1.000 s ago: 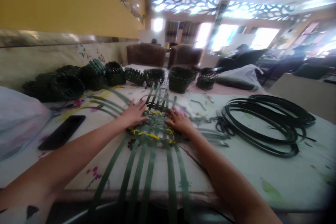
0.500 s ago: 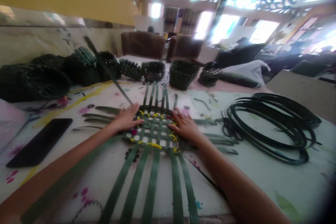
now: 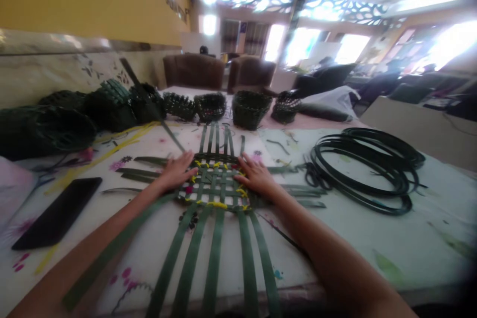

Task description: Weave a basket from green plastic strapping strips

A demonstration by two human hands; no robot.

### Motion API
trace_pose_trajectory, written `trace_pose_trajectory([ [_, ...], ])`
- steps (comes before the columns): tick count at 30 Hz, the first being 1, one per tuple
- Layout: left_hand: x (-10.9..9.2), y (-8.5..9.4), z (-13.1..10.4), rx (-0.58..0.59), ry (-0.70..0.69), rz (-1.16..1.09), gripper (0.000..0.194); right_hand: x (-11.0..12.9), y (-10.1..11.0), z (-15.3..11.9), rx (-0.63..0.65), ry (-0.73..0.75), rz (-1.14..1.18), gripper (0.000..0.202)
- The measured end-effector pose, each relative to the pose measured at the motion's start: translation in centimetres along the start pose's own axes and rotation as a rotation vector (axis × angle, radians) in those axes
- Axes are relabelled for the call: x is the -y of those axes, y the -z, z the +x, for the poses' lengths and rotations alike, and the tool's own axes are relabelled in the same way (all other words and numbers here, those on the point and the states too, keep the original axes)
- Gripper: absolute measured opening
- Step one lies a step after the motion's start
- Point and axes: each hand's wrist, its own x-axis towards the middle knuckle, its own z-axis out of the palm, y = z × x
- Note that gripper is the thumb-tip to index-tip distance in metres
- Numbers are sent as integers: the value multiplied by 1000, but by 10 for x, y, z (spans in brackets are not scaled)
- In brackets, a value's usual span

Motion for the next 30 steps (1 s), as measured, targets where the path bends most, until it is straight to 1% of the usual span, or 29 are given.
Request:
trace_pose_trajectory([
  [3, -8, 8, -4, -54, -45, 99, 71, 3, 5, 0, 13, 4, -22, 84],
  [6, -17, 17, -7, -59, -84, 173, 68, 8, 13, 2, 25, 3, -41, 83],
  [9, -23, 27, -8, -41, -127, 209, 63, 12, 31, 3, 17, 27, -24, 70],
  [11, -26, 34, -8, -18, -157, 196, 59, 12, 48, -3, -36, 46, 31, 56],
  [12, -26, 38, -9, -13, -170, 178, 56, 12, 57, -10, -84, 55, 68, 50],
  [14, -27, 47, -16, -27, -210, 110, 51, 11, 75, -33, -211, 69, 142, 45],
  [16, -26, 57, -30, -57, -276, 4, 50, 10, 86, -67, -326, 85, 208, 43],
  [17, -25, 61, -40, -67, -319, -56, 52, 10, 89, -86, -355, 78, 241, 41],
  [18, -25, 64, -52, -70, -354, -107, 53, 11, 89, -104, -354, 74, 266, 39],
  [20, -24, 66, -77, -78, -378, -172, 52, 13, 84, -136, -330, 86, 300, 34],
  [22, -24, 63, -101, -80, -359, -205, 48, 18, 74, -156, -282, 123, 298, 32],
  [25, -25, 50, -126, -98, -302, -224, 45, 29, 57, -162, -245, 174, 225, 36],
  [28, -26, 38, -141, -156, -266, -228, 46, 42, 46, -155, -219, 200, 134, 44],
  [30, -27, 32, -147, -174, -270, -221, 45, 50, 42, -150, -171, 219, 114, 43],
])
